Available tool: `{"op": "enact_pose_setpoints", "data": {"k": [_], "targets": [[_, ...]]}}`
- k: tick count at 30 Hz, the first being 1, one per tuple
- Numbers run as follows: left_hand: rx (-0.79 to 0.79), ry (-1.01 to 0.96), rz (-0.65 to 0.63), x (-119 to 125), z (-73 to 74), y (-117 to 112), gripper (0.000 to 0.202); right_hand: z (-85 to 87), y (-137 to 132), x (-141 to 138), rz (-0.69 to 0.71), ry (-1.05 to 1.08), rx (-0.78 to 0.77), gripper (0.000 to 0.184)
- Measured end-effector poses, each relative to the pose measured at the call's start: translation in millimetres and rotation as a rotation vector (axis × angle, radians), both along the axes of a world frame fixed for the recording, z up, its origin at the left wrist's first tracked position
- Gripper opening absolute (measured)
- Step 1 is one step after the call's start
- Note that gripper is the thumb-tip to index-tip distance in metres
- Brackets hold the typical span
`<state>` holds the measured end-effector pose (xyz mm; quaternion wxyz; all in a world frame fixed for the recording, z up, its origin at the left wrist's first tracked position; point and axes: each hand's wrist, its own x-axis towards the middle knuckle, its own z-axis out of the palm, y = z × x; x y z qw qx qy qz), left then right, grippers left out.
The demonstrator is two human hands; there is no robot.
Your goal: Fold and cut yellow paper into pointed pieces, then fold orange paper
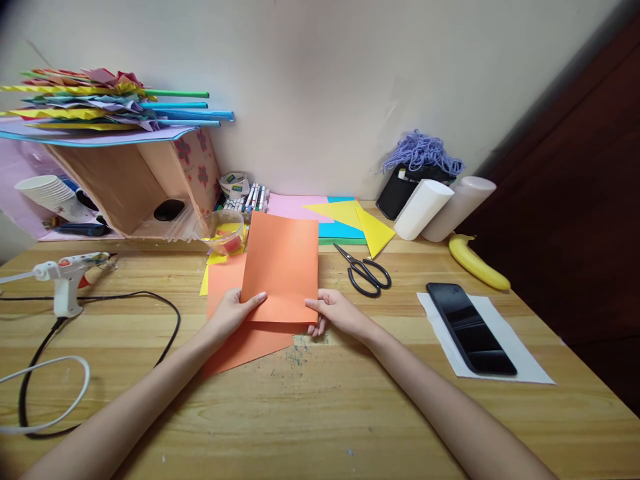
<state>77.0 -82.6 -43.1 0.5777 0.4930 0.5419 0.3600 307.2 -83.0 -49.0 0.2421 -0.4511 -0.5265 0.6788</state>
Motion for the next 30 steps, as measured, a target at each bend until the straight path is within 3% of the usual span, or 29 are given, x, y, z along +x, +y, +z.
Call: {"op": "enact_pose_setpoints", "data": {"k": [15,21,30], "targets": [[0.015,0.040,0.014,-0.7,-1.2,1.0,0.041,2.3,1.1,3.7,0.081,0.059,-0.025,0.045],[0.023,0.031,0.028,0.4,-1.8,1.0,0.041,1.2,2.0,4.3,0.071,0.041,-0.005,0.040],[0.060,0.082,0.053,3.0,-4.8,2.1,0.028,0.4,2.8,3.3,0.062,0.060,-0.009,0.041]]}}
